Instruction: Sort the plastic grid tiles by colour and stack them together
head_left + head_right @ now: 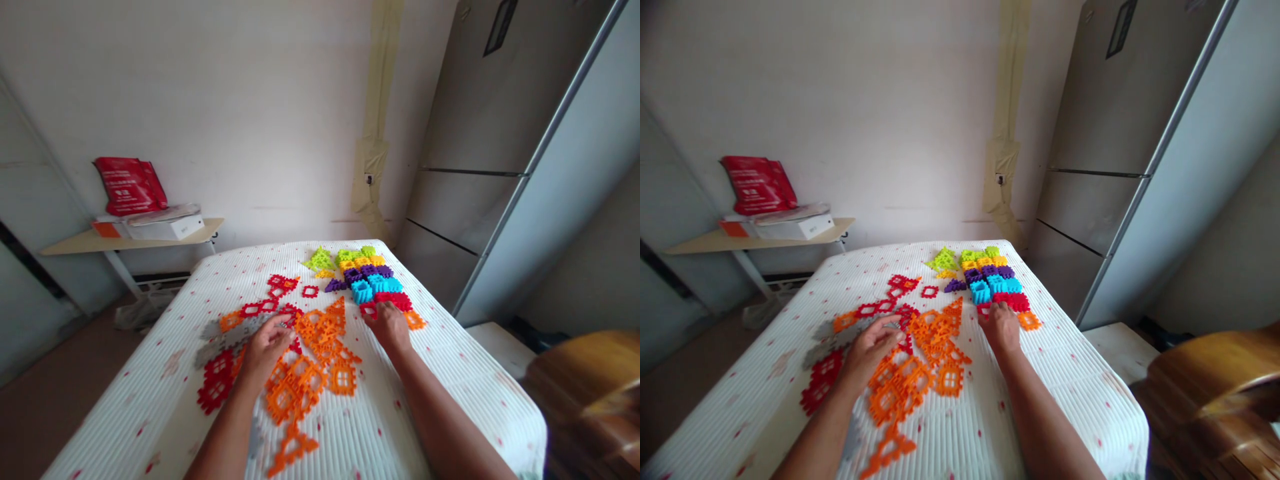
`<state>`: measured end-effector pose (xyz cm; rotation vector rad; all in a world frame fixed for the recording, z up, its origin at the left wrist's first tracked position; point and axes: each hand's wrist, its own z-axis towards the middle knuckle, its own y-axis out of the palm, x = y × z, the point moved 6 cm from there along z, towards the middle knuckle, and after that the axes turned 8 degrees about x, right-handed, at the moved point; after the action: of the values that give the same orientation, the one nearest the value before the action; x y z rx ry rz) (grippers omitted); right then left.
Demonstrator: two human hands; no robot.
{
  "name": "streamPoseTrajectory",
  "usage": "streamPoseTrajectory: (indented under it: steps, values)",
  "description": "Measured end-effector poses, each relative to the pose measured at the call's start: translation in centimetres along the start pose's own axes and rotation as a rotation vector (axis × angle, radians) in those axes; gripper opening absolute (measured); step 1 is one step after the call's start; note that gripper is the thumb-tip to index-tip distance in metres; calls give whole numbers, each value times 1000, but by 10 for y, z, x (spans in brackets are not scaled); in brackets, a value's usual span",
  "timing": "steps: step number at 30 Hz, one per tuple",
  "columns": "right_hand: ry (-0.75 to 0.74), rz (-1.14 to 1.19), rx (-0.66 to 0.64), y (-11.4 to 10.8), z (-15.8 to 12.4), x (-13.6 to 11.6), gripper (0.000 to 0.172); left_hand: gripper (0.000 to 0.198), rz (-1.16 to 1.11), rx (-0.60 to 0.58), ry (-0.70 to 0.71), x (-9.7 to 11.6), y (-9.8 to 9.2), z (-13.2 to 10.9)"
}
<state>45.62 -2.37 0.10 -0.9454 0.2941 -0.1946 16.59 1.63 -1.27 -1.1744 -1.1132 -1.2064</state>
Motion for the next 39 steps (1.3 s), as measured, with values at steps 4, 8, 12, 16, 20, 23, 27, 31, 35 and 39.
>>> streamPoseTrajectory:
  steps: [4,8,12,16,20,23,27,31,35,39]
  values:
    - [24,-46,-27,5,1,0,23,52,28,-18,-3,4,2,-2]
    - [15,-48,-52,6,2,-2,22,53,46,-18,-10,7,0,-2]
    - [7,-30,-58,7,3,-4,24,51,40,-7,3,8,0,-2]
    - [-17,-9,-44,10,3,-5,23,48,31,-23,4,7,1,-2]
    - [-58,45,-4,10,3,-6,18,43,-7,0,12,5,-2,-2]
    - [-98,96,43,4,3,-11,15,39,-82,48,4,4,-6,0]
    - [-230,194,82,-6,-2,-29,15,31,-381,156,-21,8,-18,4]
    - [-322,330,10,-8,-5,-52,13,26,-644,263,-27,23,-34,9]
    - [-349,336,-126,-3,8,-79,16,22,-724,307,-36,41,-46,15]
    - [-333,201,-233,11,29,-110,18,21,-653,359,24,56,-61,25]
